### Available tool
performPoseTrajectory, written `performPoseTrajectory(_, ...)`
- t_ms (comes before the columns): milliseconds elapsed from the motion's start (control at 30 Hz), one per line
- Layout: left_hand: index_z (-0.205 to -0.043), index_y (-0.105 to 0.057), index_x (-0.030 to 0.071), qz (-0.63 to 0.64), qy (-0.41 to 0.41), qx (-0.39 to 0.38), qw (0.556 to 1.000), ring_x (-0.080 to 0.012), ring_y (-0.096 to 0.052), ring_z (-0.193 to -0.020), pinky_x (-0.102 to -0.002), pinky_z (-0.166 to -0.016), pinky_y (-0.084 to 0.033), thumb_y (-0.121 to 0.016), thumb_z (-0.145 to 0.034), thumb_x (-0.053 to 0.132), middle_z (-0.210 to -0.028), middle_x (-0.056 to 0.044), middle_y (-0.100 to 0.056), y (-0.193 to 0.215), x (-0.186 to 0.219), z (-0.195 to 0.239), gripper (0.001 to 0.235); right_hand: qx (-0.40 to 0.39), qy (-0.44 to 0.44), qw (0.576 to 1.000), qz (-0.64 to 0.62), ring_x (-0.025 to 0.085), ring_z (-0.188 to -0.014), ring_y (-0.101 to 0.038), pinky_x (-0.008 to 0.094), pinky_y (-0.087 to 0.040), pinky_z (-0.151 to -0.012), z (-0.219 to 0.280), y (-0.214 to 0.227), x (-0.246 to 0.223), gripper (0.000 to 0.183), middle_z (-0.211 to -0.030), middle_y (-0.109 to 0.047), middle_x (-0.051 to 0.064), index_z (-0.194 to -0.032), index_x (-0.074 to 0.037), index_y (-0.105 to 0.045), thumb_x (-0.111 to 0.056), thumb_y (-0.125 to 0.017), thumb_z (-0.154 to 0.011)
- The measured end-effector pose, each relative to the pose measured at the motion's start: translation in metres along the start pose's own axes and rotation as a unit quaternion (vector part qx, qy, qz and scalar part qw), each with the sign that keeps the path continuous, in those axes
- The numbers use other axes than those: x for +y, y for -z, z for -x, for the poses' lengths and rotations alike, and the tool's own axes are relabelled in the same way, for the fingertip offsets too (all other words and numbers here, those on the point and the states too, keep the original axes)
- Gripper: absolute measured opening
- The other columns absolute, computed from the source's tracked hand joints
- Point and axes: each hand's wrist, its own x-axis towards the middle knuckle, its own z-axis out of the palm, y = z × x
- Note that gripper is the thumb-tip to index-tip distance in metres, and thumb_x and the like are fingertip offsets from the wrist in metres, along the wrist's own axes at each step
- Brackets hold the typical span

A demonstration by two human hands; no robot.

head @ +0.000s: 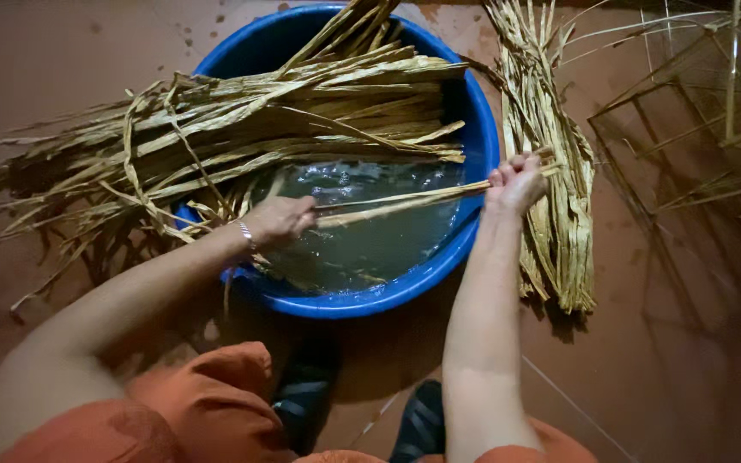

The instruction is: The person repeatedly submerges and agitates bundles of dried plant stalks in a blue basin filled with water. They handle the stalks by hand, ensuring they are fully wetted, and occasionally lift them out of the water before placing them back in.

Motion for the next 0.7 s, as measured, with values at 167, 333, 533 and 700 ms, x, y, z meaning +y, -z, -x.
performPoseTrajectory(167, -0.125, -0.057, 0.012, -0.006, 0.19, -0.07, 0.979, -0.0421, -0.071, -0.087, -0.053, -0.079, -0.056, -0.043, -0.101, 0.034, -0.092, -0.024, -0.072, -0.009, -0.064, 0.007, 0.035, -0.009, 0.039, 0.998, 0.042, 0.009, -0.043, -0.033, 0.028, -0.025, -0.036, 0.013, -0.004, -0.016, 0.025, -0.063, -0.044, -0.001, -0.082, -0.009, -0.045, -0.018, -0.054, -0.104)
performPoseTrajectory(333, -0.107, -0.074, 0.01, -0.153, 0.203, -0.177, 0.951, -0.039, -0.069, -0.109, -0.048, -0.095, -0.056, -0.063, -0.093, 0.044, -0.113, -0.02, -0.071, 0.012, -0.06, -0.005, 0.039, -0.021, 0.046, 0.995, 0.082, 0.007, -0.042, -0.036, 0.025, -0.027, -0.035, 0.058, -0.025, 0.054, 0.029, -0.063, -0.048, -0.001, -0.086, -0.009, -0.054, -0.03, -0.055, -0.107)
performPoseTrajectory(533, -0.106, -0.071, 0.014, -0.256, 0.055, -0.027, 0.965, -0.0326, -0.058, -0.124, -0.055, -0.096, -0.05, -0.054, -0.095, 0.022, -0.125, -0.012, -0.064, 0.012, -0.002, -0.084, 0.021, -0.084, -0.141, 0.968, 0.188, 0.01, -0.043, -0.04, 0.028, -0.031, -0.036, 0.05, 0.021, 0.144, 0.007, -0.061, -0.047, 0.0, -0.089, -0.013, -0.052, -0.01, -0.058, -0.092)
performPoseTrajectory(700, -0.121, -0.062, 0.012, -0.351, -0.104, 0.2, 0.909, -0.0308, -0.053, -0.121, -0.055, -0.096, -0.043, -0.053, -0.089, 0.021, -0.125, -0.014, -0.056, 0.007, 0.039, -0.162, 0.034, -0.027, -0.214, 0.932, 0.292, 0.012, -0.043, -0.04, 0.029, -0.029, -0.036, 0.048, 0.031, 0.151, 0.015, -0.062, -0.05, 0.002, -0.085, -0.008, -0.057, -0.016, -0.069, -0.09)
